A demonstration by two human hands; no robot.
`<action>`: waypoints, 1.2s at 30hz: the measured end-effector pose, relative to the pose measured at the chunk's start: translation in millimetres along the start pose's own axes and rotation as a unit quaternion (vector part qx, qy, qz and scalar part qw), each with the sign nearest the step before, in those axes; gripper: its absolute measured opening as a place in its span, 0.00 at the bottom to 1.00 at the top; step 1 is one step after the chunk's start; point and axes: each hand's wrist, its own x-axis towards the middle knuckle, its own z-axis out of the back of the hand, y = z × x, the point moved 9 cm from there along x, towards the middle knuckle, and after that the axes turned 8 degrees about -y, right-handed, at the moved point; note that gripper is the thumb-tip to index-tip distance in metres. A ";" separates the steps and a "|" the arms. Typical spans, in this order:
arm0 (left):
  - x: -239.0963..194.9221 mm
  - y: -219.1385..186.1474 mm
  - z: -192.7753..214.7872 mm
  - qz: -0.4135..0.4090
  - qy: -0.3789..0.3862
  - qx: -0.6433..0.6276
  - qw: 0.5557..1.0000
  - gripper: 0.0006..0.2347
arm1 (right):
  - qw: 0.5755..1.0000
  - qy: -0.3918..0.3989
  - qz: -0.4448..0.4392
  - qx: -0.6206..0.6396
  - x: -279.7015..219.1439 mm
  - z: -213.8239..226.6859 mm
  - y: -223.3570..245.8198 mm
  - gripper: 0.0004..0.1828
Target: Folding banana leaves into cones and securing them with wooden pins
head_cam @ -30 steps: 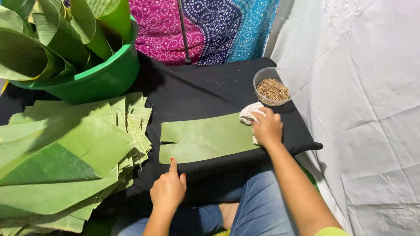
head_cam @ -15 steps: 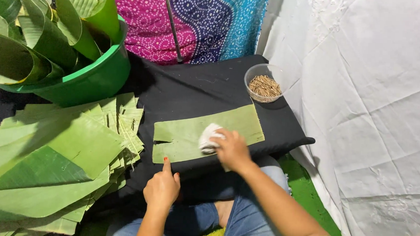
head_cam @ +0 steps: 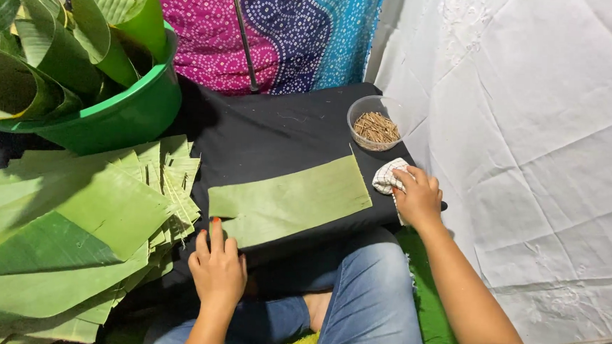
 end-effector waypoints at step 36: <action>4.7 102.5 49.2 0.269 0.045 -0.476 0.836 0.08 | 0.873 0.087 0.022 0.478 -13.8 44.5 74.1 0.11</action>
